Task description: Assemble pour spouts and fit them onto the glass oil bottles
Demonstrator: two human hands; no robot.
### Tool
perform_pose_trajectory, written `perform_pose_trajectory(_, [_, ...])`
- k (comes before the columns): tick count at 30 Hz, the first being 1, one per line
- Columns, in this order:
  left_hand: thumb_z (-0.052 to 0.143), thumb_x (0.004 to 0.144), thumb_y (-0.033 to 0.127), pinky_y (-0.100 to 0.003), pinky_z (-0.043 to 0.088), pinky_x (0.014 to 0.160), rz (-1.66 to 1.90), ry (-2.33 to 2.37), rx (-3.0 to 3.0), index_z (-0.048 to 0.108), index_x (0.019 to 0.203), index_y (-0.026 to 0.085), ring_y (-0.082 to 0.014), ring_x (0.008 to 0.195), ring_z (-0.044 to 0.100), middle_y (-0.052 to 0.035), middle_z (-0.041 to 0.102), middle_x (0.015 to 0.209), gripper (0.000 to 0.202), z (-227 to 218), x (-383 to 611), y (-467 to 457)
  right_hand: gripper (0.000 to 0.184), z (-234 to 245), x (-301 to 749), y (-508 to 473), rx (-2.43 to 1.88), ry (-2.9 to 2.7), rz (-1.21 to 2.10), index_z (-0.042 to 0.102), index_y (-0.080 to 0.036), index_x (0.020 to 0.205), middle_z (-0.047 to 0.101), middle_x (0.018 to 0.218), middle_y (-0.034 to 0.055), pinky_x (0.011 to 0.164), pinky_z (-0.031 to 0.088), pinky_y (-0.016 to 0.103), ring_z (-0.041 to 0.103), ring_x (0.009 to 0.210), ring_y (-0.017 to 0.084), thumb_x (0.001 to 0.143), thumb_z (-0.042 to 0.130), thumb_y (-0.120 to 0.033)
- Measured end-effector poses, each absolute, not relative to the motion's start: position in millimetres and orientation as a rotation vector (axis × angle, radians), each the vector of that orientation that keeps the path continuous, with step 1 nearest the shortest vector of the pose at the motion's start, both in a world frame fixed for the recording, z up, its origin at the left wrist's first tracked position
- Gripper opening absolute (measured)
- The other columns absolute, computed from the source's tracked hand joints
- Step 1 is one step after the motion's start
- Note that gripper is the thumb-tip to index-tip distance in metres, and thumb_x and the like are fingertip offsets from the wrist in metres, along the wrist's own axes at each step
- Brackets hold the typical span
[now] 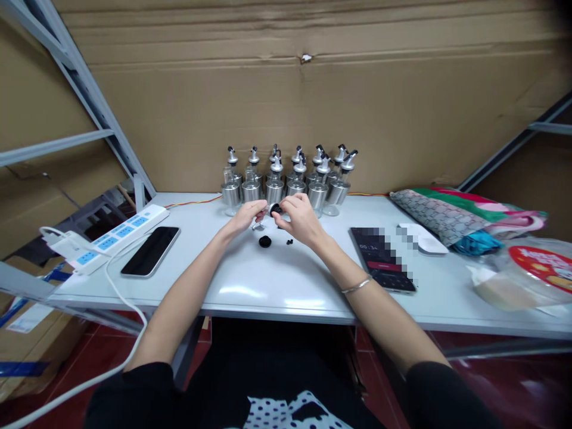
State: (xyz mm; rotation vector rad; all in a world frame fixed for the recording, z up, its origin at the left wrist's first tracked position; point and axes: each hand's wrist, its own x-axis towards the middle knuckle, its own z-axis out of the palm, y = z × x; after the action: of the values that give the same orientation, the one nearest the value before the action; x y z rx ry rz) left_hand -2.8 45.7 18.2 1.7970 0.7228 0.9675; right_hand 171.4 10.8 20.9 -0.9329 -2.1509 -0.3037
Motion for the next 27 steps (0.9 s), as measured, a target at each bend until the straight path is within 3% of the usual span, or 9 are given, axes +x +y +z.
perform_pose_trajectory(9, [0.048,0.080,0.066,-0.023,0.027,0.042,0.878,0.681,1.428,0.033,0.058,0.020,-0.0061,0.042,0.027,0.0074,0.020,0.052,0.053,10.3,7.7,40.2,0.020,27.9,179.7,4.0,-0.866,-2.163,-0.375,0.056,-0.017,0.093,0.063,0.101,0.0127,0.082,0.039,0.036,0.055,0.096,0.023,0.093,0.041,-0.031])
perform_pose_trajectory(21, [0.055,0.079,0.060,-0.018,0.015,0.036,0.888,0.737,1.319,0.026,0.054,0.021,-0.0027,0.037,0.018,0.0096,0.018,0.045,0.055,12.5,-0.3,44.8,0.019,23.7,174.1,3.9,-0.867,-2.145,-0.413,0.061,-0.017,0.094,0.066,0.103,0.0110,0.088,0.034,0.040,0.056,0.097,0.023,0.092,0.044,-0.026])
perform_pose_trajectory(24, [0.050,0.079,0.064,-0.020,0.018,0.036,0.962,0.818,1.420,0.028,0.053,0.021,-0.0039,0.036,0.022,0.0083,0.023,0.044,0.055,8.0,2.6,42.9,0.014,21.5,175.4,5.9,-0.852,-2.127,-0.423,0.061,-0.017,0.092,0.067,0.099,0.0095,0.087,0.035,0.040,0.057,0.093,0.022,0.089,0.048,-0.021])
perform_pose_trajectory(27, [0.041,0.082,0.067,-0.022,0.029,0.042,1.186,0.907,1.686,0.039,0.057,0.018,-0.0065,0.040,0.036,0.0046,0.036,0.047,0.055,3.9,9.2,35.4,0.013,18.3,178.0,10.2,-0.842,-2.010,-0.342,0.060,-0.018,0.091,0.066,0.099,0.0088,0.085,0.039,0.038,0.057,0.094,0.022,0.082,0.051,-0.014])
